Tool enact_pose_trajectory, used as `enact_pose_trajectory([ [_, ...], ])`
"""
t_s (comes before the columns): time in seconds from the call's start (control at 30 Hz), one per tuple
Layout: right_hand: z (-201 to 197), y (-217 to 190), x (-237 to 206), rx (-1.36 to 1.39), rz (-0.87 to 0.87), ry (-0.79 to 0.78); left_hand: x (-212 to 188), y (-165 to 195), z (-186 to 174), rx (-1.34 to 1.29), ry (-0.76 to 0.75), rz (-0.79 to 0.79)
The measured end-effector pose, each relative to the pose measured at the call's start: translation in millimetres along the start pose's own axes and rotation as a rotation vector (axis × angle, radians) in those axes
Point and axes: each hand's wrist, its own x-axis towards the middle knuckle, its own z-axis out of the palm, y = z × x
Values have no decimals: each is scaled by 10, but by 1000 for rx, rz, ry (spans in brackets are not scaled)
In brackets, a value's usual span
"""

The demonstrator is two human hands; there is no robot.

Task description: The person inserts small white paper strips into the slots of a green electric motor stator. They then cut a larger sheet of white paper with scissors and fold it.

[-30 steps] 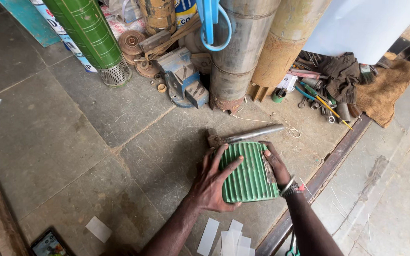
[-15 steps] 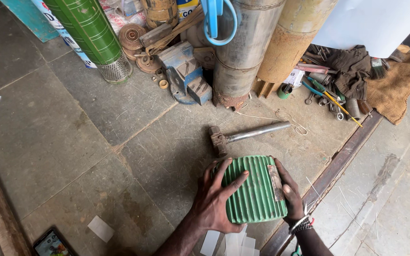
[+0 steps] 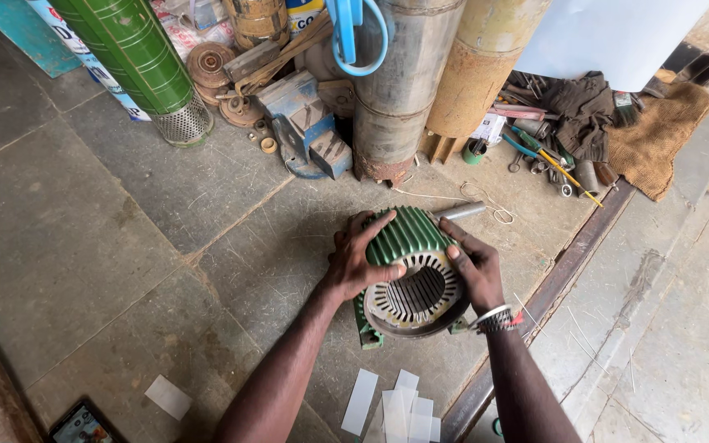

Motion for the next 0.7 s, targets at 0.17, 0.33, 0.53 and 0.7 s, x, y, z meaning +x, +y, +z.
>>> enact_pose_trajectory([
  [0.17,26,57,344,-40,-31,-9,271,-41,-69,-164,-27,-109],
  [0.33,76,-1,537,-116,145,13,406,-53,-123,-363,-9,-199],
  [0.53,103,-33,670,-209,195,-14,332,-66,-128,-379,41,-239],
  [0.7,142,-32,777,-157,217,-71,286,-62,-124,-435,86,-313],
])
